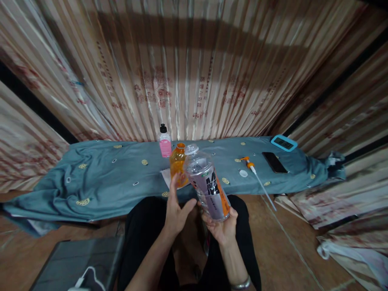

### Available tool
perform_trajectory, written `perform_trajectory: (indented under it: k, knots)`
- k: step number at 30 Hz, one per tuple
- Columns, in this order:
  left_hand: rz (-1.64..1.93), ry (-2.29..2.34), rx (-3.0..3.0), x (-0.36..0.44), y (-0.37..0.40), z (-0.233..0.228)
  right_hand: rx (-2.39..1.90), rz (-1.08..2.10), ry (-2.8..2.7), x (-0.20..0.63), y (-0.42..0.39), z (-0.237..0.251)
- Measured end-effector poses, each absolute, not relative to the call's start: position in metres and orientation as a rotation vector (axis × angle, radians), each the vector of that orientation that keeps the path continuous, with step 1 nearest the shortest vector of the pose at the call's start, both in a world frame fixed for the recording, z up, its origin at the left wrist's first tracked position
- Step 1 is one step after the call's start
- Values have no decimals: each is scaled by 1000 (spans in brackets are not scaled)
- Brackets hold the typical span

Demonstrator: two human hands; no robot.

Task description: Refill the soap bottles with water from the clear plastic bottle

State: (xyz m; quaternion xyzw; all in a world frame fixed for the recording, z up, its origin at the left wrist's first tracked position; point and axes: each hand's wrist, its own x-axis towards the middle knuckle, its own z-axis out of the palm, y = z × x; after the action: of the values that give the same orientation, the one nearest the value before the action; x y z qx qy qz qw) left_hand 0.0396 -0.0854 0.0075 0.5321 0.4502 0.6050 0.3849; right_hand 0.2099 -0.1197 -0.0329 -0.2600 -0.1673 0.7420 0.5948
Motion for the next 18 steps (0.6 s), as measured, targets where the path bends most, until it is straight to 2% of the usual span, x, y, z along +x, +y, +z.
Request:
perform_trajectory:
  k: [8, 18]
  knots:
    - [1277, 1112, 1104, 61, -111, 16, -557, 1880, -424, 199, -127, -80]
    - [1383, 1202, 899, 43, -117, 19, -405, 2064, -584, 179, -121, -94]
